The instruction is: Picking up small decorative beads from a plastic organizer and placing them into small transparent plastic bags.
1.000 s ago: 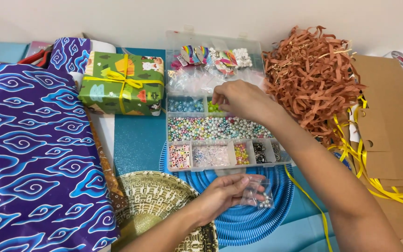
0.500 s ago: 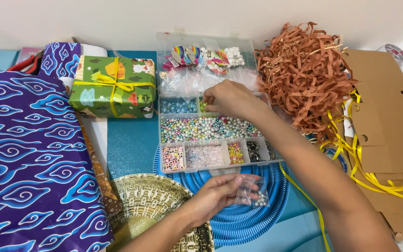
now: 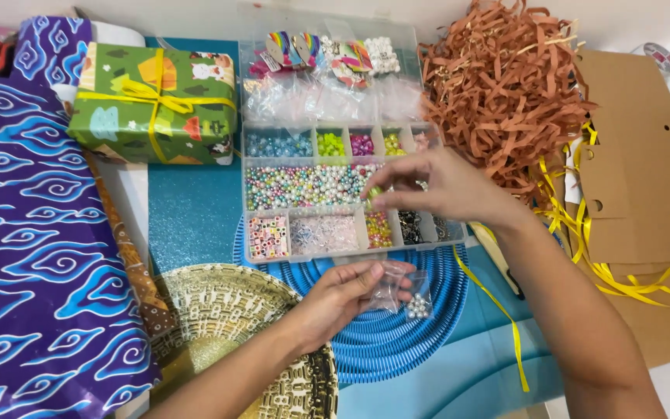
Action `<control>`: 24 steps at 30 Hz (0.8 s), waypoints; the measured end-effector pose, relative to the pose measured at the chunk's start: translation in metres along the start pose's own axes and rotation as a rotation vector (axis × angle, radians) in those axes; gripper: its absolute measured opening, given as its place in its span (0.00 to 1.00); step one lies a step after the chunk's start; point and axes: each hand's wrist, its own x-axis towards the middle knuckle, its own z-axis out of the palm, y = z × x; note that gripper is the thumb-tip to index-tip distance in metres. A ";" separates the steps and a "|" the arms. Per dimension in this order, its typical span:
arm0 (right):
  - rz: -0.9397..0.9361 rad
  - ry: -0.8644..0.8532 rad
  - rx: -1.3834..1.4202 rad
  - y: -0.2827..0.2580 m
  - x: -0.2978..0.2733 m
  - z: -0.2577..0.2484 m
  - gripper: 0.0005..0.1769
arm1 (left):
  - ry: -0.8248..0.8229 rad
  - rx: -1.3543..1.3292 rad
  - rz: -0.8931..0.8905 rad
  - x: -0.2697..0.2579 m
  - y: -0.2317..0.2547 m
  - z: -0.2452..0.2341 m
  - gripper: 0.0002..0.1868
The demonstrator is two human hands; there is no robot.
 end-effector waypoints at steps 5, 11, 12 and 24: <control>0.021 -0.053 0.155 0.016 -0.042 0.019 0.13 | 0.034 -0.013 -0.011 0.000 0.000 0.002 0.22; -0.075 0.064 0.317 0.021 -0.053 0.036 0.11 | 0.048 0.066 0.030 0.001 -0.010 -0.002 0.26; -0.102 0.069 0.299 0.019 -0.053 0.036 0.11 | 0.050 0.072 0.036 0.000 -0.009 0.000 0.26; -0.116 0.090 0.312 0.021 -0.054 0.039 0.08 | 0.024 0.066 0.065 0.000 -0.010 -0.002 0.25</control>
